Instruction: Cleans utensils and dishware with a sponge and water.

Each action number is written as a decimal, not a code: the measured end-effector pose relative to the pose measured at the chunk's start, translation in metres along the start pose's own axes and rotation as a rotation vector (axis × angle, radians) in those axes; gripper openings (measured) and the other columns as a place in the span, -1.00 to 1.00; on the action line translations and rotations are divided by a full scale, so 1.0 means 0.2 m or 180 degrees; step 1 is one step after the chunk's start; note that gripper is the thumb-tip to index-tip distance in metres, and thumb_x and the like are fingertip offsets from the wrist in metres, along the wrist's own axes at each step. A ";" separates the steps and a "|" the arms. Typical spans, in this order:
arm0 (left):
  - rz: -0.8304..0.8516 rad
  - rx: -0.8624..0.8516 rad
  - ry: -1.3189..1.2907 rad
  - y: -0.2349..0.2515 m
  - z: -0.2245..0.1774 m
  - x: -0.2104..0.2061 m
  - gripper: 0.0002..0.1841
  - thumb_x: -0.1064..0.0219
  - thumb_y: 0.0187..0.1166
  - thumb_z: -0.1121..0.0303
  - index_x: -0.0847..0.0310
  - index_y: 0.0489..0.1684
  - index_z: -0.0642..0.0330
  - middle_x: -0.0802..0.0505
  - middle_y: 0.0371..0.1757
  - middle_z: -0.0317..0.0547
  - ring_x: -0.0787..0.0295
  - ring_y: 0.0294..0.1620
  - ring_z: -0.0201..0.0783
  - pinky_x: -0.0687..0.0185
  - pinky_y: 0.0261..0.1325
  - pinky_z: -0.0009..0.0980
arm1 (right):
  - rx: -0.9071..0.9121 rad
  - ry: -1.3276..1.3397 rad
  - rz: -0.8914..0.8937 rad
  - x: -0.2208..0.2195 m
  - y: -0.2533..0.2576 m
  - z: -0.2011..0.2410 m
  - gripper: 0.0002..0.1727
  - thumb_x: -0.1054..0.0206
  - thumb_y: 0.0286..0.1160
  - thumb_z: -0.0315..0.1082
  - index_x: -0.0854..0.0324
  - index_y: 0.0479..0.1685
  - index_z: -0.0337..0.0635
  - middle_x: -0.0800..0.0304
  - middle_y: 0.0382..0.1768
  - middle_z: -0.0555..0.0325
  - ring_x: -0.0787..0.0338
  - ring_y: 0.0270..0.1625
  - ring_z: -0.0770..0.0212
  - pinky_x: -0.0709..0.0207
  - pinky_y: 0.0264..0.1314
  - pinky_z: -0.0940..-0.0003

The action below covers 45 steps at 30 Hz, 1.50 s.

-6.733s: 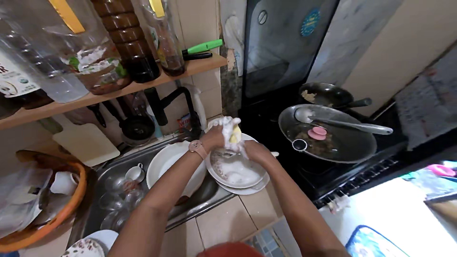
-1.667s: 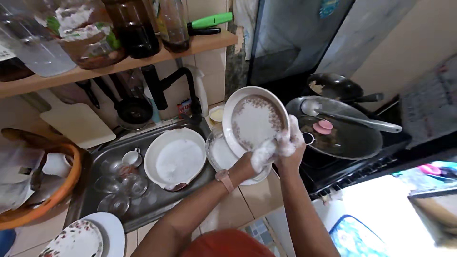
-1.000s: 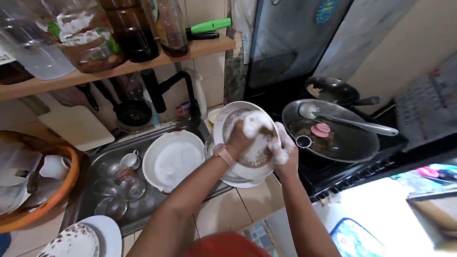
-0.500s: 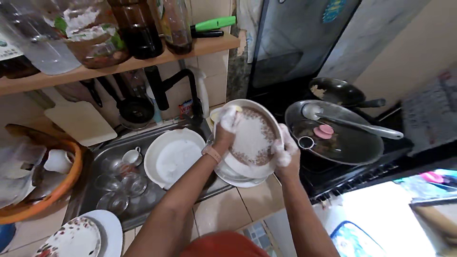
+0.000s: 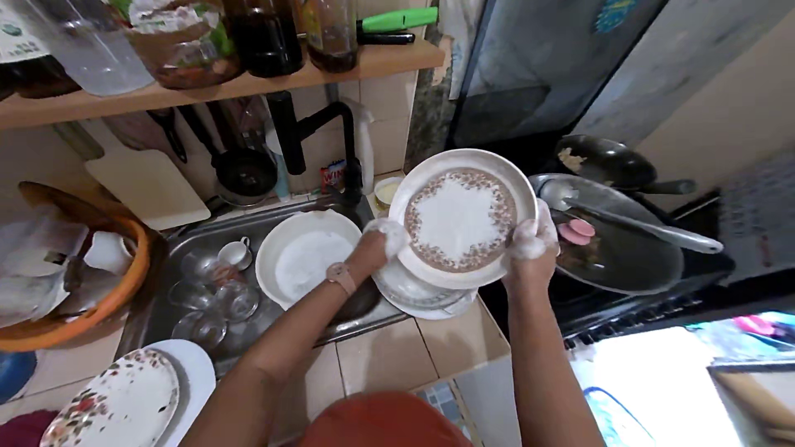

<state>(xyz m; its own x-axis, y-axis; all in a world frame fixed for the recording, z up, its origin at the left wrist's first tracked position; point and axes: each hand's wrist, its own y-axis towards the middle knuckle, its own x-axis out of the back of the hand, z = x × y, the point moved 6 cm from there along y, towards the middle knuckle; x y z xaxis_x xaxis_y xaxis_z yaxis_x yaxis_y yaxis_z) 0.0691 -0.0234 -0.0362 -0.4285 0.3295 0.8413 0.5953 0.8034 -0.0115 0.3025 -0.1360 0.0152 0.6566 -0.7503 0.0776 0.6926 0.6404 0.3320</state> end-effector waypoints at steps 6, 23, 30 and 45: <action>-0.1774 -0.0433 -0.1867 -0.06 0.11 0.28 -0.72 -0.22 0.66 0.61 -0.68 0.25 0.44 -0.73 0.43 0.16 -0.73 0.32 -0.08 -0.61 0.41 -0.18 | -0.0778 0.0550 0.0141 -0.08 -0.11 -0.24 -0.41 -0.10 0.58 -0.60 -0.26 0.66 -0.28 -0.62 0.34 -0.12 -0.76 0.19 0.27 -0.70 0.21 0.30; -0.1166 0.0454 -0.5593 -0.17 -0.12 -0.09 -0.54 0.00 0.67 0.56 -0.41 0.55 0.15 -0.79 0.11 -0.08 -0.78 -0.05 -0.27 -0.76 0.01 -0.27 | -0.1372 -0.0581 0.0284 -0.16 -0.13 -0.42 -0.56 -0.11 0.78 -0.43 -0.35 0.51 -0.54 -0.62 0.29 -0.38 -0.71 0.24 0.03 -0.58 0.37 0.13; -0.1228 0.0694 -0.4169 -0.20 0.02 0.06 -0.48 0.17 0.87 0.00 -0.37 0.68 -0.05 -0.70 0.46 -0.12 -0.69 0.29 -0.28 -0.64 0.30 -0.27 | -0.1588 -0.0918 0.1851 -0.28 -0.28 -0.31 -0.63 -0.15 0.77 -0.42 -0.45 0.45 -0.40 -0.69 0.19 -0.19 -0.71 0.09 0.23 -0.59 0.22 0.26; -0.1243 0.0118 -0.5250 -0.29 0.13 0.01 -0.54 -0.05 0.78 0.02 -0.39 0.45 0.14 -0.84 0.03 -0.14 -0.83 0.02 -0.30 -0.80 0.12 -0.28 | -0.1319 -0.1725 0.1355 -0.34 -0.12 -0.34 -0.59 -0.15 0.77 -0.41 -0.45 0.43 -0.57 -0.62 0.31 -0.54 -0.66 0.40 -0.34 -0.44 0.50 -0.22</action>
<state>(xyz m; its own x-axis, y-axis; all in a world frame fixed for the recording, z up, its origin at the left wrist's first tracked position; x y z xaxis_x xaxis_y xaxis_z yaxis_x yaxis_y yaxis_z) 0.0166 -0.0560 -0.0472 -0.7496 0.2323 -0.6199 0.2858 0.9582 0.0134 0.2612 -0.0895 -0.0621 0.7266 -0.3353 0.5997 0.5398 0.8186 -0.1964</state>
